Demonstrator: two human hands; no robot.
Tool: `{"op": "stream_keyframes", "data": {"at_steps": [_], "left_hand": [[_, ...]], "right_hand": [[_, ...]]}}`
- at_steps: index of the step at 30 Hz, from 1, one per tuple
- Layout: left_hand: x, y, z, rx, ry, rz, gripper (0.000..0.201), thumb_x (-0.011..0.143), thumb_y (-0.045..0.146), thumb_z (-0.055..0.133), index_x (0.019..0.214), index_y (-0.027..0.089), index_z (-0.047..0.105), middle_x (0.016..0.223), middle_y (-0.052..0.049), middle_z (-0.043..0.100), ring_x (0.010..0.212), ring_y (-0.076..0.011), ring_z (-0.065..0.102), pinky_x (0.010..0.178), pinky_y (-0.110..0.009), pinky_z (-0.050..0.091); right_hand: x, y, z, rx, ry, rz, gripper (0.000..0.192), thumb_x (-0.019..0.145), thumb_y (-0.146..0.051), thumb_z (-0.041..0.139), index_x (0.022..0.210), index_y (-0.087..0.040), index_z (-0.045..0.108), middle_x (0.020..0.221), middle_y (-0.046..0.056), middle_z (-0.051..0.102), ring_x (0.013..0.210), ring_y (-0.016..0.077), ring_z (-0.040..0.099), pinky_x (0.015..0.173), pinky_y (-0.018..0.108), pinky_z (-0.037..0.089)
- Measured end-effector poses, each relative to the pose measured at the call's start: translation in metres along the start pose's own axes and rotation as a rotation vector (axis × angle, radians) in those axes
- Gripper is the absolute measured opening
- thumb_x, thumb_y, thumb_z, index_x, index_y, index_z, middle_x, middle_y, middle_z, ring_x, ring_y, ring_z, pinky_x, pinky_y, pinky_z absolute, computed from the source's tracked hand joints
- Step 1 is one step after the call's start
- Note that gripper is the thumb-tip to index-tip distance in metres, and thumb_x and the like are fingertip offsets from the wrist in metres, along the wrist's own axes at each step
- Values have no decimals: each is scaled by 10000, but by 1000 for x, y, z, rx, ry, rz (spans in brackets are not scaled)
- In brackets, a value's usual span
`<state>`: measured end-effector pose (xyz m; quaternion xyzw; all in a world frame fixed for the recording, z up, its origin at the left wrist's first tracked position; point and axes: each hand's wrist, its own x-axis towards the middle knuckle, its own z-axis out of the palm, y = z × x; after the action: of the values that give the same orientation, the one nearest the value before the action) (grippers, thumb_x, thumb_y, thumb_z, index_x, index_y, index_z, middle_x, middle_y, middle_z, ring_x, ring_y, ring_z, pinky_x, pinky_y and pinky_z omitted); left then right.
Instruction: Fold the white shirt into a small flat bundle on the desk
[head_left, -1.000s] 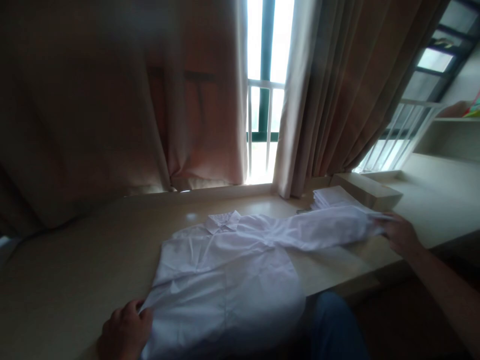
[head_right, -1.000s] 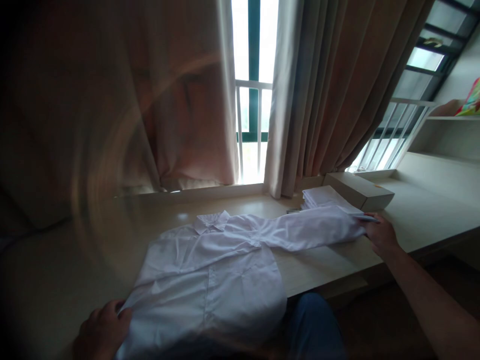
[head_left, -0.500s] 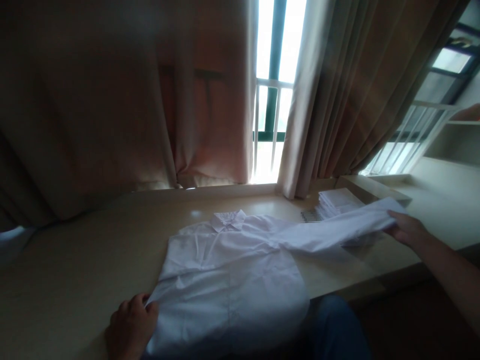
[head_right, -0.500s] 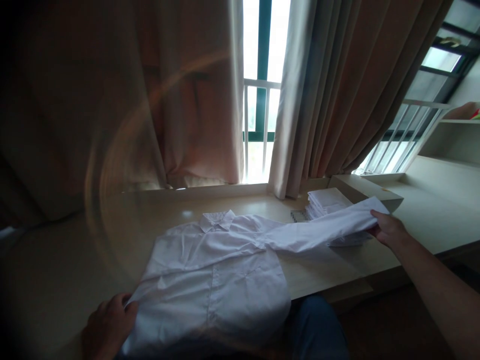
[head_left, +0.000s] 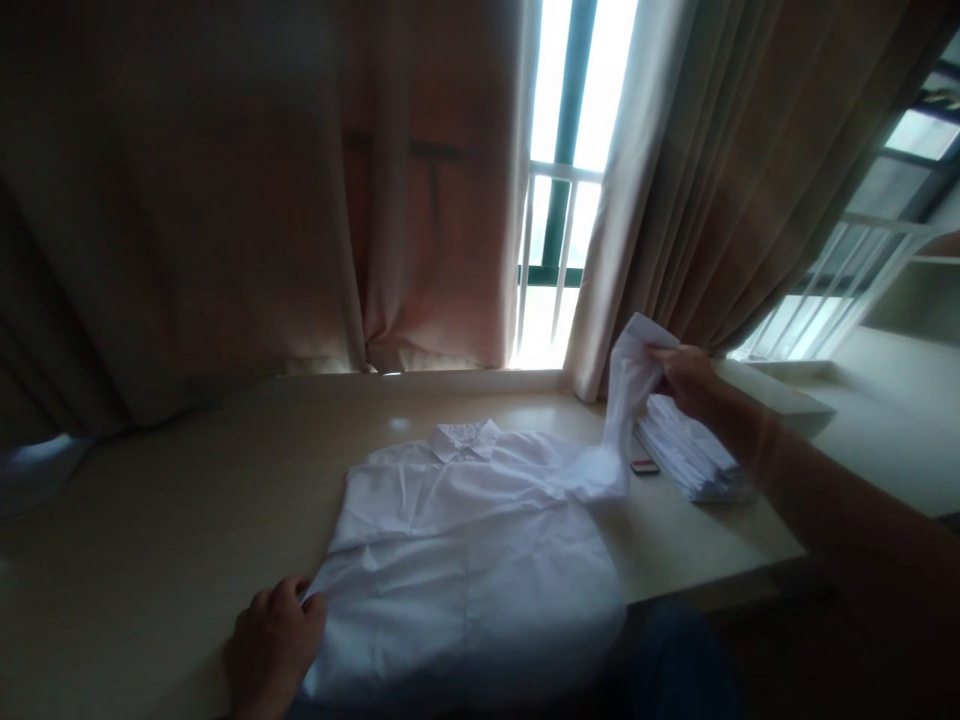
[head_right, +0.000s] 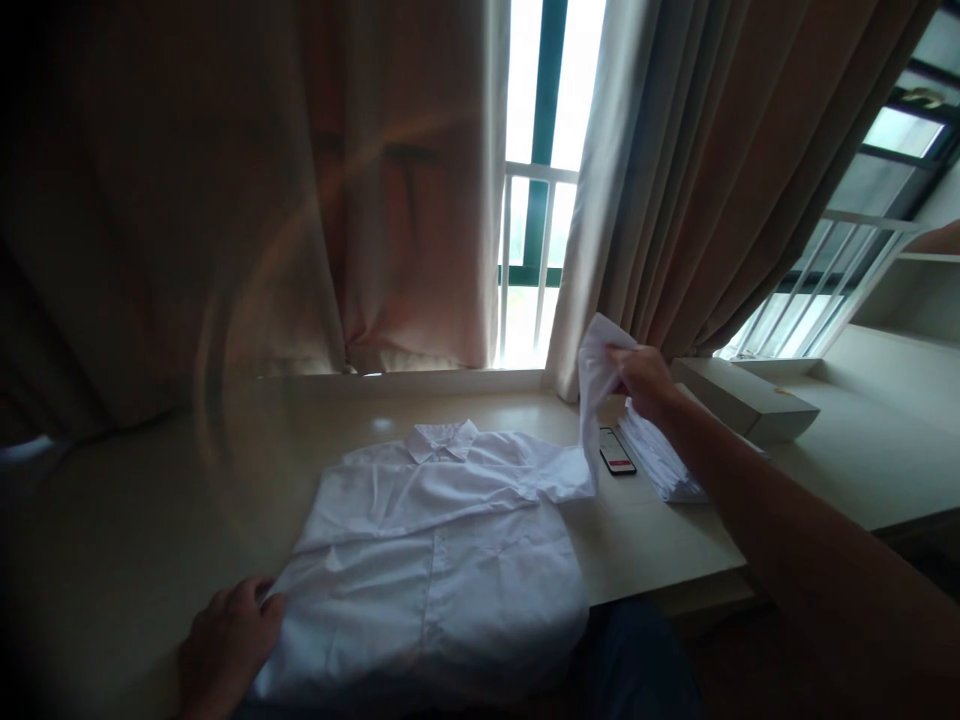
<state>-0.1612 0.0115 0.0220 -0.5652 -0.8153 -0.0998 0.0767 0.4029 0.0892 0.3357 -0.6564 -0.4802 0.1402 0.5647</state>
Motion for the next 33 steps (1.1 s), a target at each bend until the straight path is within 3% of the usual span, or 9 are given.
{"op": "stream_keyframes", "data": {"at_steps": [5,8,11,14,17,21,26,30,33], "left_hand": [[0,-2,2,-65,19,-14,373,846,405,396,1057,187,612,1016,-118,626,921,-288,576,770,-358,404],[1,-3,1,-131,21,-37,382,833,393,415,1075,169,608,1028,-121,635,927,-282,583,769,-350,403],[1,-3,-4,-204,3,-74,397,830,388,423,1098,159,606,1044,-123,644,934,-276,589,755,-340,400],[1,0,-11,-271,-31,-110,429,867,431,391,1127,165,604,1043,-115,651,948,-270,591,741,-333,394],[-3,4,-18,-275,-38,-73,520,912,496,327,1276,196,545,1000,-109,641,936,-261,583,741,-331,384],[-10,10,-22,-175,18,67,533,927,496,333,1411,294,430,1031,-107,595,928,-247,549,767,-342,374],[-10,10,-21,-153,17,63,480,925,466,375,1366,318,494,1028,-109,572,915,-238,533,761,-340,374],[-8,7,-18,-190,16,79,464,926,476,362,1322,317,543,1014,-104,583,905,-239,537,773,-349,378],[-3,6,-13,-254,27,90,466,913,484,385,1271,270,590,1028,-108,592,942,-246,548,822,-352,395]], "right_hand": [[-31,-42,112,-11,-268,-95,356,874,-347,545,960,-25,670,720,59,628,620,127,573,600,260,445],[-57,-60,182,-112,-370,-150,322,878,-357,506,886,-90,686,740,62,630,712,175,597,663,280,443],[-92,-68,245,-181,-462,-171,301,893,-341,468,935,-138,686,849,89,662,826,220,616,729,311,440],[-131,-64,295,-243,-567,-160,323,911,-344,433,1018,-160,676,950,118,678,912,251,621,766,335,440],[-165,-55,331,-297,-657,-151,352,931,-359,399,1094,-176,651,1017,126,678,966,261,617,778,348,445],[-192,-48,363,-364,-735,-156,372,955,-390,367,1165,-196,605,1093,121,662,1039,263,607,817,358,442],[-219,-43,382,-413,-870,-197,542,895,-589,440,1162,-150,613,1112,163,668,1044,317,617,815,392,452],[-229,-13,362,-431,-938,-346,661,868,-702,391,1187,-169,614,1120,145,675,1049,311,621,841,395,453],[-209,34,317,-480,-776,-403,474,923,-517,423,1223,-187,584,1142,120,665,1074,276,606,896,383,441]]}}
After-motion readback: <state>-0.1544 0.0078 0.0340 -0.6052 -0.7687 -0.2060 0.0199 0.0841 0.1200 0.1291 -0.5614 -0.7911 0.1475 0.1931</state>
